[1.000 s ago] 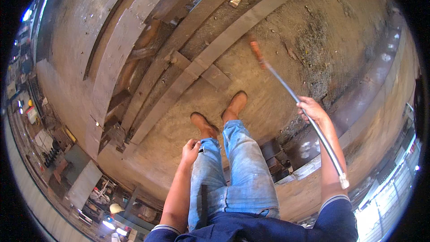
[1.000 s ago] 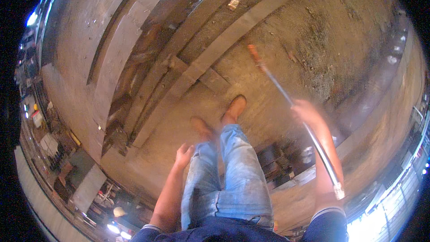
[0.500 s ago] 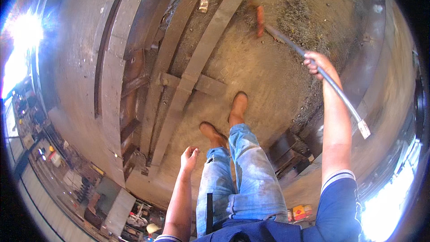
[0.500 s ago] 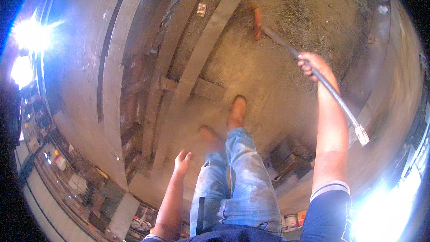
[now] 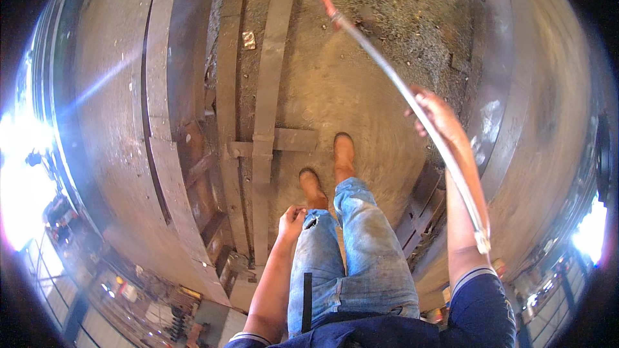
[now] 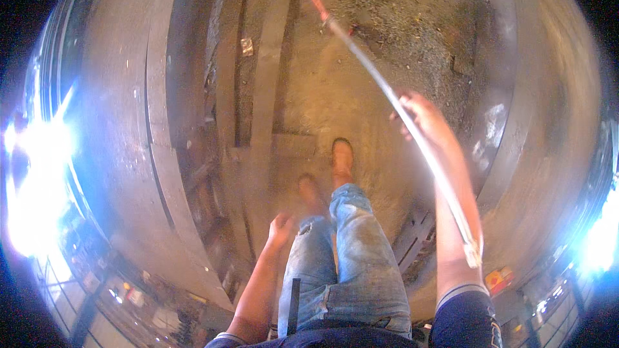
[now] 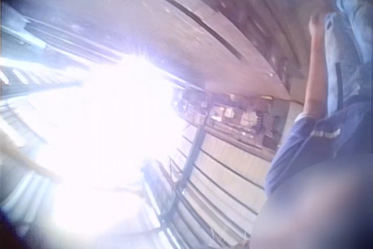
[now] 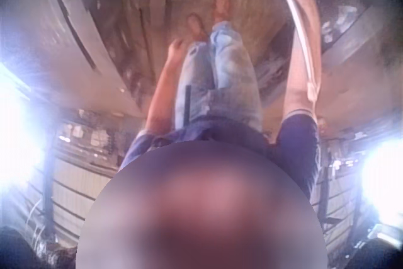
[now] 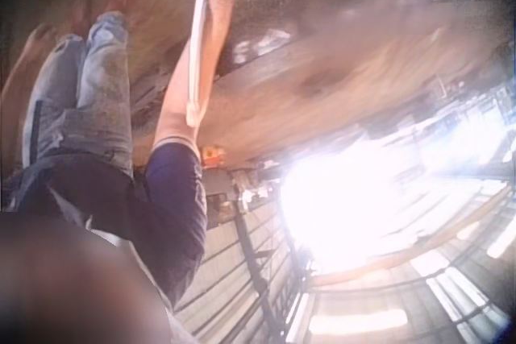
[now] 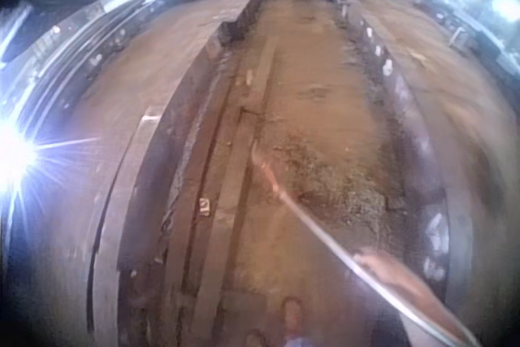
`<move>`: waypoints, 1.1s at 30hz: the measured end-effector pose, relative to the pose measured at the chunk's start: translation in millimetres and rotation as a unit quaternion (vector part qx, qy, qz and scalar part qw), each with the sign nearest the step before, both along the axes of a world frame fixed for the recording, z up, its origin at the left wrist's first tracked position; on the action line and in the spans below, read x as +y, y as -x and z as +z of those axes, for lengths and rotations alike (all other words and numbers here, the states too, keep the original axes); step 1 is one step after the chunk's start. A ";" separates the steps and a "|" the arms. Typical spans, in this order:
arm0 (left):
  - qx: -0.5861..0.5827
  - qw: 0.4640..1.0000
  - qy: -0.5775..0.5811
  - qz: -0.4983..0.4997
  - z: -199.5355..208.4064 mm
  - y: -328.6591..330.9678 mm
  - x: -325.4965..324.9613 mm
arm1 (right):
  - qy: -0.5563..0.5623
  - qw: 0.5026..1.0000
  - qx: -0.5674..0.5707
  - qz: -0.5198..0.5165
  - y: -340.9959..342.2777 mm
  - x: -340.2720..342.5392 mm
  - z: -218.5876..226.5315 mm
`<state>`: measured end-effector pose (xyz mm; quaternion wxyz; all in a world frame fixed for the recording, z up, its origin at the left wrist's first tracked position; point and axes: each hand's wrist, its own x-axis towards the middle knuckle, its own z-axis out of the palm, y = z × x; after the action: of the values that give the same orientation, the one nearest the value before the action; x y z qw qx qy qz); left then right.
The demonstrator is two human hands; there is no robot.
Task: The person sweeps metal shavings and debris on a workshop floor using a broom. They gather the debris into a pile and continue sweeping around metal beams and other objects on the floor.
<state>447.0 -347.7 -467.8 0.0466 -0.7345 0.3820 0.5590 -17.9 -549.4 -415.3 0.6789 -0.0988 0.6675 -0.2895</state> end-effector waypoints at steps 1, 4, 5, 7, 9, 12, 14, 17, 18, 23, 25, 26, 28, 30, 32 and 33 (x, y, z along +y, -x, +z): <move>0.009 1.000 -0.002 -0.015 0.4 1.5 -3.0 | -0.039 0.998 -0.039 -0.025 -7.9 22.5 -8.6; 0.014 0.997 0.018 -0.075 13.5 9.8 -17.6 | -0.045 0.996 -0.056 0.049 -34.7 109.8 -41.6; 0.021 0.996 0.029 -0.082 11.4 1.9 -14.9 | -0.059 0.993 -0.082 0.056 -58.4 129.8 -35.7; 0.038 0.993 0.046 -0.097 3.1 -19.9 -2.1 | -0.107 0.985 -0.122 0.052 -100.5 162.6 -22.4; 0.015 0.987 0.059 -0.147 2.3 -38.7 -0.2 | -0.144 0.979 -0.142 -0.002 -132.5 211.9 -16.8; 0.016 0.981 0.090 -0.171 -3.5 -76.8 13.4 | -0.096 0.976 0.103 0.165 -164.5 302.2 -17.6; -0.008 0.982 0.080 -0.169 -0.9 -105.2 18.4 | -0.030 0.920 0.279 0.276 -182.8 359.5 -1.9; -0.038 0.977 0.049 -0.205 10.1 -136.1 18.4 | -0.020 0.920 0.299 0.253 -218.0 442.8 35.8; -0.050 0.974 0.052 -0.216 4.1 -157.2 28.4 | -0.007 0.923 0.288 0.253 -226.7 466.7 42.3; -0.093 0.957 -0.002 -0.274 1.4 -205.0 56.9 | -0.181 0.939 0.260 0.131 -278.2 575.7 58.3; -0.090 0.952 -0.012 -0.291 -9.2 -214.3 65.4 | -0.163 0.921 0.325 0.138 -296.3 596.5 22.5; -0.084 0.951 -0.012 -0.297 -8.9 -210.3 67.8 | -0.178 0.919 0.323 0.139 -304.4 594.8 7.8; -0.071 0.951 -0.028 -0.299 -6.4 -205.8 73.5 | -0.155 0.915 0.356 0.109 -319.5 595.8 -29.8; -0.070 0.956 -0.008 -0.284 -5.2 -194.4 72.4 | -0.188 0.902 0.362 0.140 -316.4 568.7 -76.3; -0.058 0.964 -0.006 -0.259 -7.0 -191.5 73.4 | -0.152 0.875 0.441 0.129 -311.4 506.7 -109.8; -0.047 0.969 -0.012 -0.242 -12.0 -191.4 72.9 | -0.126 0.888 0.436 0.078 -303.3 454.1 -112.9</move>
<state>638.4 -274.7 -479.8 0.2069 -0.6452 0.5388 0.5006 285.4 -95.3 -528.2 0.3464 -0.1803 0.9174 -0.0770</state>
